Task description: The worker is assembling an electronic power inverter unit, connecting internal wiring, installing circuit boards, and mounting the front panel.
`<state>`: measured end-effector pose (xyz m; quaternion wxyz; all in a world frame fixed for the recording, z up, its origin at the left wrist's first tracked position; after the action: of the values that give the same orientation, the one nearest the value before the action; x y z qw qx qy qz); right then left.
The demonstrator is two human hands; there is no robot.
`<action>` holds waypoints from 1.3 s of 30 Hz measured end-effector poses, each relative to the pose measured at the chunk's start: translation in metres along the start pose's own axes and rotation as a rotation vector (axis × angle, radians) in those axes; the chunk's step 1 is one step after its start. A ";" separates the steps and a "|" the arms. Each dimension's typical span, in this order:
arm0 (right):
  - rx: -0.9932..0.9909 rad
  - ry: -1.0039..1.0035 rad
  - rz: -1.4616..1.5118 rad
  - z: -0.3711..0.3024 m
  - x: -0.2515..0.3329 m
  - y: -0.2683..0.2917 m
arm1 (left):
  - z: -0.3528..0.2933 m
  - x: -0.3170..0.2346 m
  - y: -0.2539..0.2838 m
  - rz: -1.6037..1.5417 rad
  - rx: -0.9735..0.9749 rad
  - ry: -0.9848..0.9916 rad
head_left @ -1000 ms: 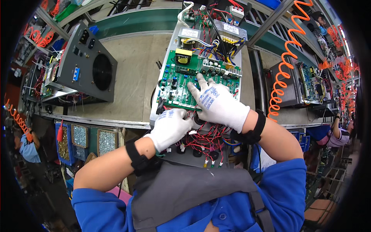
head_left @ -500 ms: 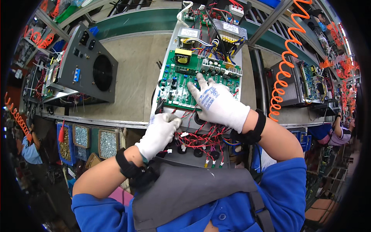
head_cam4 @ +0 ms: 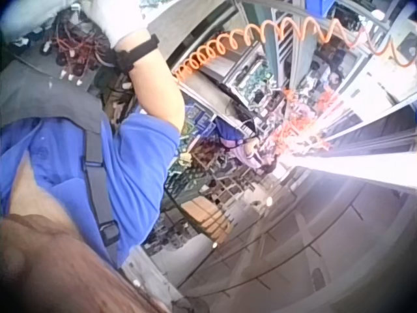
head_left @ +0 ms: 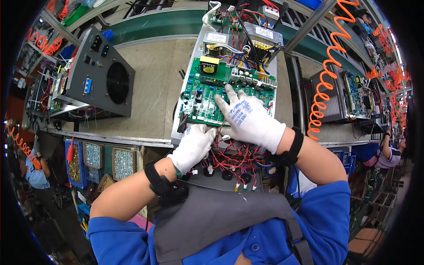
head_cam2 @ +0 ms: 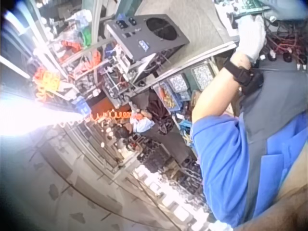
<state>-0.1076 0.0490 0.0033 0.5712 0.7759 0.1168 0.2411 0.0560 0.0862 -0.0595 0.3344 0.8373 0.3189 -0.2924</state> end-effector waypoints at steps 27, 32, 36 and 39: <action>0.009 -0.037 -0.030 0.003 0.004 -0.002 | -0.043 0.000 0.022 0.599 -0.171 -0.098; -0.037 -0.037 -0.031 0.005 0.005 -0.008 | -0.032 0.000 0.013 -0.009 0.092 0.079; -0.009 0.009 -0.005 0.005 0.003 0.001 | -0.030 -0.011 0.006 -0.279 0.017 0.047; -0.024 0.004 0.029 -0.001 0.005 0.003 | -0.018 -0.018 -0.005 -0.471 -0.055 0.095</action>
<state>-0.1037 0.0509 0.0076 0.5767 0.7701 0.1036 0.2521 0.0455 0.0965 -0.0377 0.2643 0.7431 0.5286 -0.3139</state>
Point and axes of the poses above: each hand's wrist, its own z-axis towards the middle knuckle, its own y-axis out of the back of the hand, x = y × z, the point moved 1 cm from there along z, towards the middle knuckle, and after that the axes turned 14 degrees about z, right-handed, at the moved point
